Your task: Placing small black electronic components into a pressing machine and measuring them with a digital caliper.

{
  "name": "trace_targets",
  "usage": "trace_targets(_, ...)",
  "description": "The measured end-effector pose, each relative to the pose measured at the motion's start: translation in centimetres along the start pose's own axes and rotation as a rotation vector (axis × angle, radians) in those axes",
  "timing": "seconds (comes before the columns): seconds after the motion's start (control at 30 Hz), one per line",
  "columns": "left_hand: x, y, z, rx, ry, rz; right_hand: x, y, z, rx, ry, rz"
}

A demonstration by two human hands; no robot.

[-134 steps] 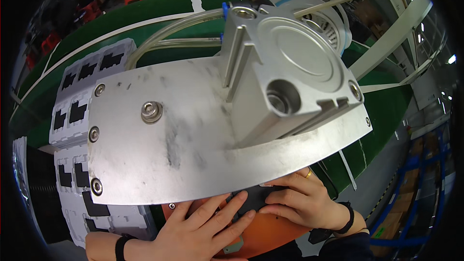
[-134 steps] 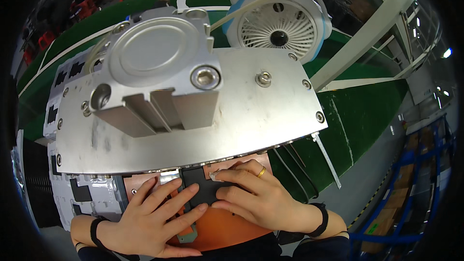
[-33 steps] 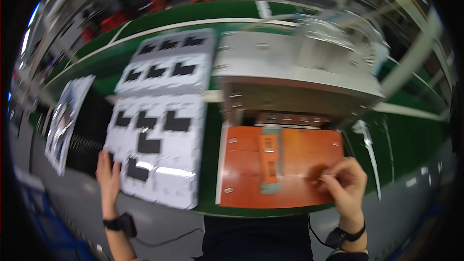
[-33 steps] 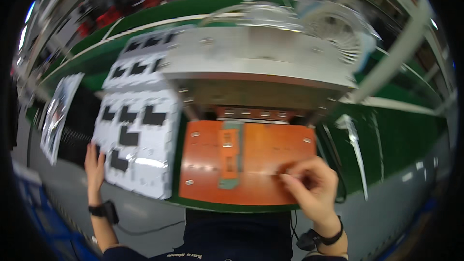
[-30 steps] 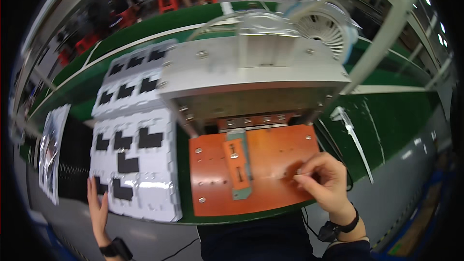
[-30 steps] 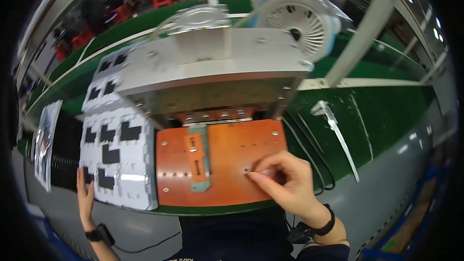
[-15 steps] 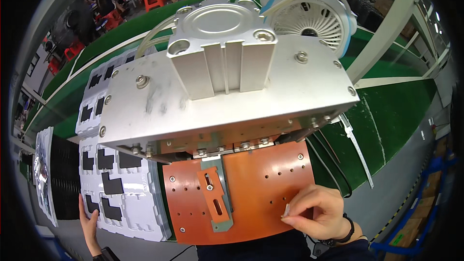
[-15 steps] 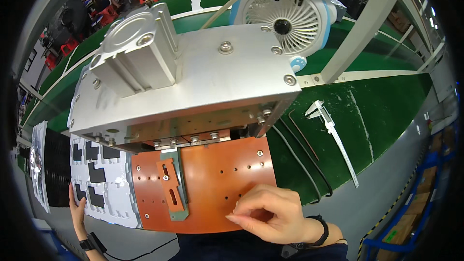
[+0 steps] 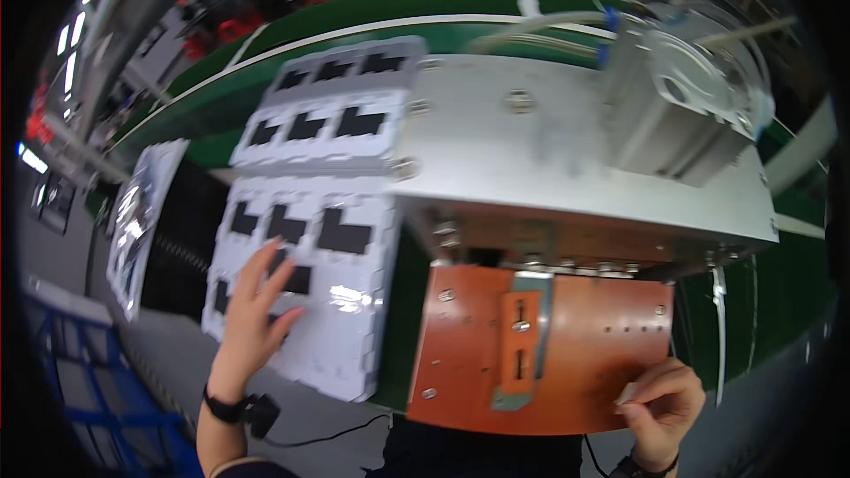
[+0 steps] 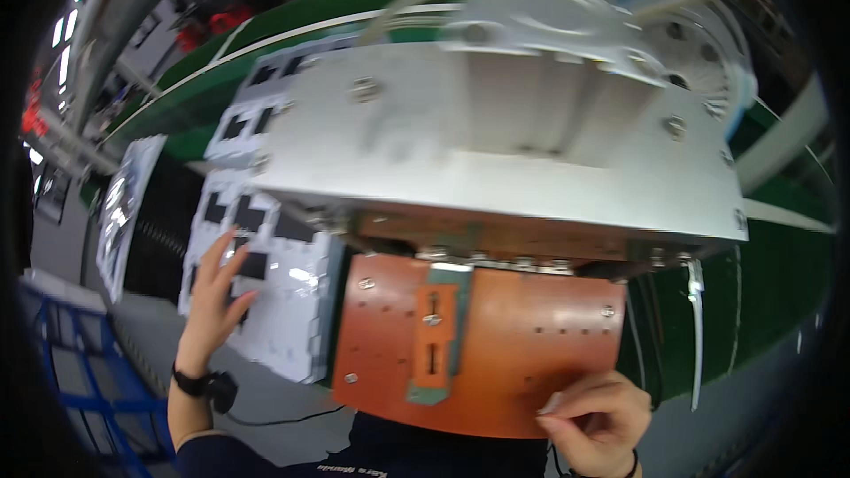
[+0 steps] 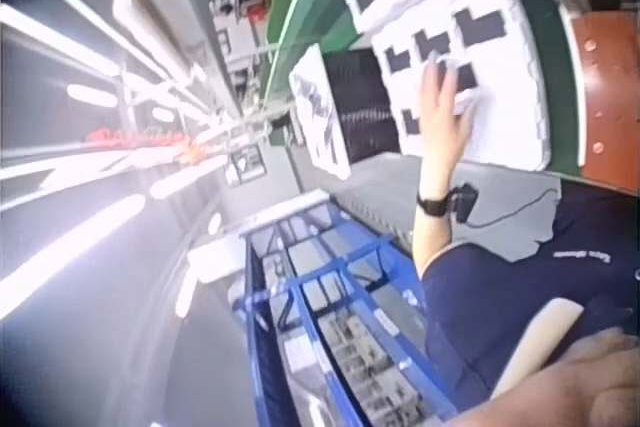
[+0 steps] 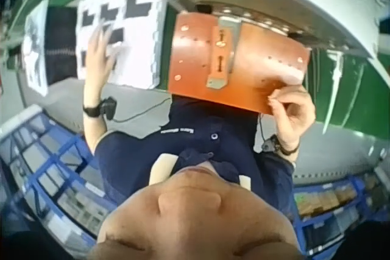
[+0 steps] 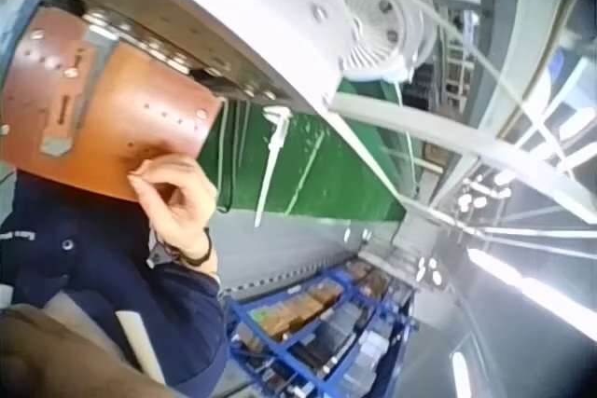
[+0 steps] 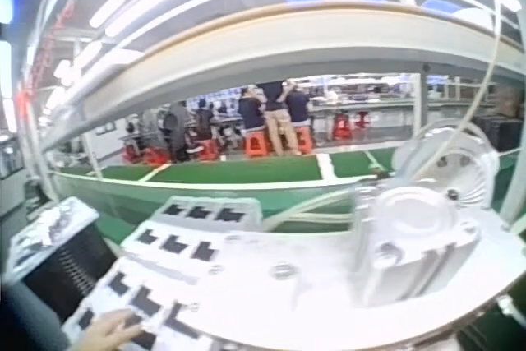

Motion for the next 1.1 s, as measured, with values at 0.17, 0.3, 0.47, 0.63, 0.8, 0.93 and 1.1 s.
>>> trace_targets(0.17,0.6,0.2,-1.6,-0.131,-0.130,-0.072,0.0,0.1,-0.8,-0.058,0.011,-0.001)
trace_targets(0.3,-0.4,0.6,-0.3,-0.141,-0.093,-0.179,-0.1,-0.8,-1.5,-0.096,0.012,-0.041)
trace_targets(0.47,-0.9,-0.5,0.6,-0.088,-0.108,-0.293,-0.5,-1.2,-1.5,-0.121,0.027,-0.069)
trace_targets(0.63,1.1,-1.3,0.4,0.025,-0.261,-0.389,-0.4,-1.1,-1.4,-0.125,-0.027,-0.082)
trace_targets(0.8,0.8,-1.1,0.7,-0.022,-0.135,-0.223,-0.5,-1.1,-1.5,-0.123,-0.037,-0.078)
trace_targets(0.93,2.1,1.3,0.8,-0.049,-0.047,-0.071,-0.4,-1.1,-1.8,-0.148,0.007,-0.091)
trace_targets(1.1,14.3,6.5,-2.1,-0.027,-0.410,-0.012,-0.4,-0.5,-1.6,-0.079,-0.007,-0.191)
Point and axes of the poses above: each hand's wrist, its own z-axis away from the middle knuckle, its own y-axis out of the back of the hand, x = y × z, the point moved 5 cm from there along -z, towards the middle knuckle
